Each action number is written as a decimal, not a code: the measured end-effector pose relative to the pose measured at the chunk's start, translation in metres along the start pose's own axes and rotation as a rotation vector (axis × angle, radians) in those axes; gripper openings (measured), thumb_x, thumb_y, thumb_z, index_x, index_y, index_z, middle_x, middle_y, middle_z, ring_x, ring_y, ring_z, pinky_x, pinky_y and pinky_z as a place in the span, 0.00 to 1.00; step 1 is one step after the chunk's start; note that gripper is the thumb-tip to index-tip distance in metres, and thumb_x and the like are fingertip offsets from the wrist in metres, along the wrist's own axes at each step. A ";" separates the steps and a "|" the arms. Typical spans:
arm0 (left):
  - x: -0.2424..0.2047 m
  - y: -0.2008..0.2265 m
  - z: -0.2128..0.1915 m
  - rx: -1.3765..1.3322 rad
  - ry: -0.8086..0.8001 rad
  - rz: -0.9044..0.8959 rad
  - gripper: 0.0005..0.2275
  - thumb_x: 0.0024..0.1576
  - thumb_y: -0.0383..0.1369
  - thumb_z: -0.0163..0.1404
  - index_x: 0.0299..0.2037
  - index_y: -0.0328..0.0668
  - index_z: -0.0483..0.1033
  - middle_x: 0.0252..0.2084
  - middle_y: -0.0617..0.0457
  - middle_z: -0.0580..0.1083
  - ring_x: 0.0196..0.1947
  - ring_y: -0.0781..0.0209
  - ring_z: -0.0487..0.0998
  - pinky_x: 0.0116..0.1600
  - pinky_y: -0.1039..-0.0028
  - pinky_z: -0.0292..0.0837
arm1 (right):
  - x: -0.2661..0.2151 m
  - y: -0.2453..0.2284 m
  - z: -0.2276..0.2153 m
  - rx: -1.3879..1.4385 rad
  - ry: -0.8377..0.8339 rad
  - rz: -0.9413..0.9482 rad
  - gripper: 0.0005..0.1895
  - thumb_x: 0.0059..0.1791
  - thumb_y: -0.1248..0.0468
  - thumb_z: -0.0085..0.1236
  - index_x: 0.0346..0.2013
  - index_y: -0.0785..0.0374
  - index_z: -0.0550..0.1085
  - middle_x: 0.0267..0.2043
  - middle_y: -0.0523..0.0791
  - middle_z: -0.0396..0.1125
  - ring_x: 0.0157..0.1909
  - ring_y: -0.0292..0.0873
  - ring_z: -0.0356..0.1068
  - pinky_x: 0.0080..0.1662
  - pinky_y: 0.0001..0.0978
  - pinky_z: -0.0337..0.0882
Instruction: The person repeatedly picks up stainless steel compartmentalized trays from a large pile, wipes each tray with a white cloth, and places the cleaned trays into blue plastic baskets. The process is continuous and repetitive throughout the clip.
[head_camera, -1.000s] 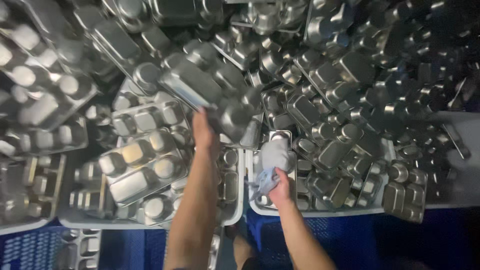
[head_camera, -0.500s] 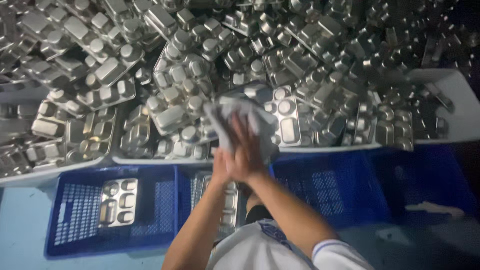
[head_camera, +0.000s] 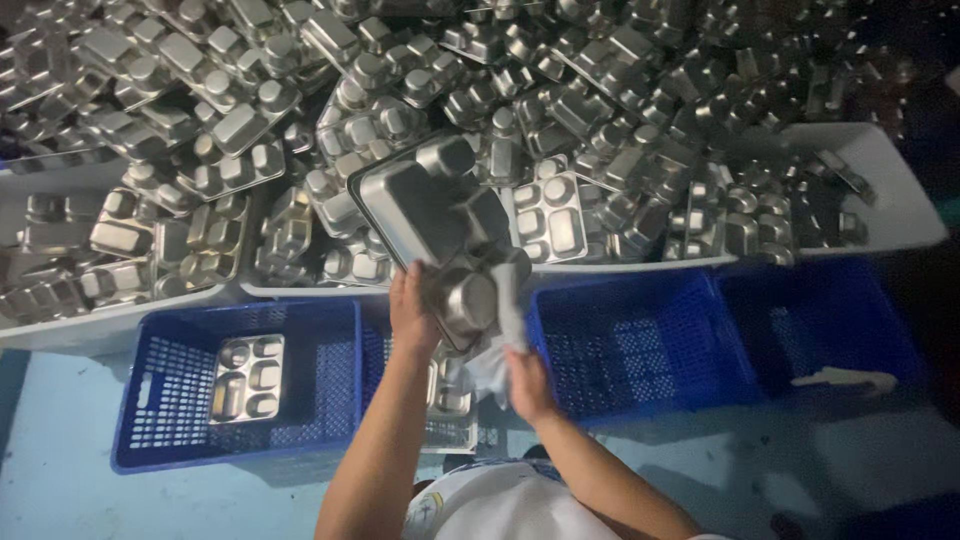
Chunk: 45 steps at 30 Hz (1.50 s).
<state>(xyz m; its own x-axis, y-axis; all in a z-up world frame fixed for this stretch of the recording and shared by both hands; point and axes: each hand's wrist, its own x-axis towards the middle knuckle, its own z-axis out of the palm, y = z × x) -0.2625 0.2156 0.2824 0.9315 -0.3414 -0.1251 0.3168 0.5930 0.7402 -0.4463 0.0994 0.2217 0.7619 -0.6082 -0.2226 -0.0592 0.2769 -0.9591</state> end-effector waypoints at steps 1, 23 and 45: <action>-0.006 0.003 0.005 -0.171 -0.094 -0.090 0.07 0.59 0.34 0.50 0.44 0.44 0.76 0.42 0.54 0.76 0.43 0.60 0.78 0.48 0.67 0.75 | -0.001 -0.013 -0.015 0.241 0.089 0.212 0.24 0.55 0.51 0.43 0.58 0.63 0.70 0.57 0.51 0.68 0.56 0.51 0.70 0.60 0.49 0.69; -0.107 -0.020 -0.075 0.686 0.007 0.376 0.26 0.57 0.35 0.53 0.67 0.46 0.63 0.70 0.40 0.59 0.70 0.36 0.57 0.68 0.47 0.56 | 0.002 -0.011 -0.148 0.192 0.070 0.123 0.27 0.41 0.69 0.63 0.55 0.67 0.73 0.48 0.47 0.72 0.45 0.44 0.73 0.45 0.36 0.74; -0.089 -0.121 -0.322 1.292 0.135 -0.490 0.41 0.52 0.39 0.63 0.72 0.35 0.51 0.65 0.34 0.67 0.65 0.43 0.69 0.65 0.62 0.65 | -0.048 0.202 -0.045 -0.269 0.158 0.747 0.22 0.46 0.67 0.55 0.56 0.63 0.73 0.47 0.49 0.74 0.45 0.47 0.75 0.44 0.43 0.76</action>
<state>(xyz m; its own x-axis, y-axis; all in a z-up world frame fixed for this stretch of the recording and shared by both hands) -0.3263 0.4091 -0.0085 0.8078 -0.2001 -0.5544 0.2940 -0.6785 0.6732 -0.5241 0.1508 0.0313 0.3605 -0.4370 -0.8241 -0.6851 0.4756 -0.5518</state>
